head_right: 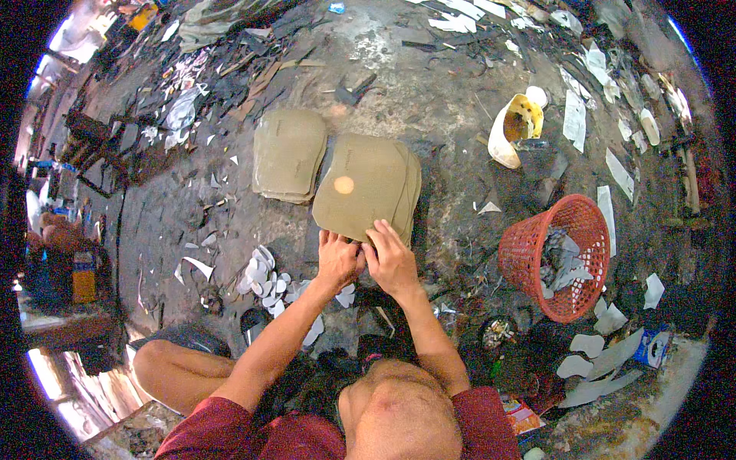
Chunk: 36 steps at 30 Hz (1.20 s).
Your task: The person sits on the floor and repeatedly picks up small white insole pieces, places them onto larger tan shoe upper pieces, and stacks the assembled units. The person handles the parts one at a time and builds a growing stack of completed assemblies.
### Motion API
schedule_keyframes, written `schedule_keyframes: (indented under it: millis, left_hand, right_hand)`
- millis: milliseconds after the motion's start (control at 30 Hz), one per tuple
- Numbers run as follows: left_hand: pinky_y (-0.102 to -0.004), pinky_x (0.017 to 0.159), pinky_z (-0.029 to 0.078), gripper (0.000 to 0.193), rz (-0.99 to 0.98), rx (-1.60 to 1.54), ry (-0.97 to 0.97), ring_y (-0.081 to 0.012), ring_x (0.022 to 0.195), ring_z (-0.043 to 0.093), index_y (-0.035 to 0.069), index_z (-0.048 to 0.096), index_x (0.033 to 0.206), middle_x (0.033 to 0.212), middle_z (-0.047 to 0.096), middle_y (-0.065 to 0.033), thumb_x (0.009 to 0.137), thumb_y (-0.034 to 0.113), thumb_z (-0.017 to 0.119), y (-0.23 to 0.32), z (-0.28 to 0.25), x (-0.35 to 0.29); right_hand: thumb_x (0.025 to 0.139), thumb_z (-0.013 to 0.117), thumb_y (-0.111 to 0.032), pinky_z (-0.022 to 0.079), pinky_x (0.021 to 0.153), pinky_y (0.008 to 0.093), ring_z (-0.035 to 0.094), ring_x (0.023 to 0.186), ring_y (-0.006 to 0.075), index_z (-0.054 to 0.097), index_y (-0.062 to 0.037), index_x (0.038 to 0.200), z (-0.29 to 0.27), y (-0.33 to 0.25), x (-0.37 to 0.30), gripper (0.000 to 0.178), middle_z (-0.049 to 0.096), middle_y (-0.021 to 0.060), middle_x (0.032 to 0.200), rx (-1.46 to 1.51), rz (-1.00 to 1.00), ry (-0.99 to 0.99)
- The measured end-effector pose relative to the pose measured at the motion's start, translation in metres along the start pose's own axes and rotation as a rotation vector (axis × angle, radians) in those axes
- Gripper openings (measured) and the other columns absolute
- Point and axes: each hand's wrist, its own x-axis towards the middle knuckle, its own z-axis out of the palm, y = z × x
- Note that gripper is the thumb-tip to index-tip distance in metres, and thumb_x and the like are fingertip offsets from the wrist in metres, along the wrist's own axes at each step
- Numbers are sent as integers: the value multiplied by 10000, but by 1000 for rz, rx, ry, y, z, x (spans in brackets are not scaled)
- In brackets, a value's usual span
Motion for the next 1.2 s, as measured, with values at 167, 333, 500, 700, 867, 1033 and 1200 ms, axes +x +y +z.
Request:
schedule_keyframes:
  millis: [167,333,500,700,867,1033,1200]
  left_hand:
    - [-461,984,392,268,-94,-154,-165,-286,1152,581,149,797,1005,1117,689,-84,753,214,733,-13,-6,7]
    - [-411,793,386,226,-134,-162,60,-228,897,589,252,811,1002,906,659,8,834,397,768,1,0,10]
    - [-427,790,367,246,-118,-61,126,-235,906,565,235,807,1035,909,629,-1,824,358,776,6,3,6]
    - [-452,843,382,238,-165,-64,-11,-259,962,555,262,798,1056,971,636,-21,871,392,725,6,0,6]
    - [-440,819,373,240,-130,-56,36,-247,928,548,250,798,1057,940,625,-20,881,392,718,10,-1,9]
    - [-432,822,371,227,-56,-45,111,-243,910,552,201,799,1009,926,618,-17,863,366,744,2,2,5]
    - [-446,833,381,253,-49,-42,166,-262,965,540,193,776,1035,946,609,-27,842,356,761,10,3,0]
  right_hand:
    - [833,698,-134,551,893,429,668,1068,319,686,-43,1122,-14,13,11,303,697,143,1190,-174,-138,-97]
    - [916,660,-175,558,665,457,689,783,349,687,-75,984,-34,31,64,123,691,138,810,-173,110,75]
    - [931,662,-205,562,661,461,699,755,355,699,-84,999,-31,27,40,144,709,156,828,-194,54,-257]
    - [951,648,-184,573,694,447,707,777,346,694,-59,1050,-29,25,28,166,722,155,841,-105,-25,-100]
    - [958,637,-179,568,700,448,704,797,350,689,-48,1047,-38,28,37,167,721,161,866,-54,14,-100]
    - [925,636,-152,553,802,468,690,922,365,684,-15,1052,-19,27,16,193,707,207,999,-19,-88,-123]
    - [921,621,-191,531,884,492,668,944,408,699,23,1030,-9,53,51,252,688,244,977,-20,30,-386]
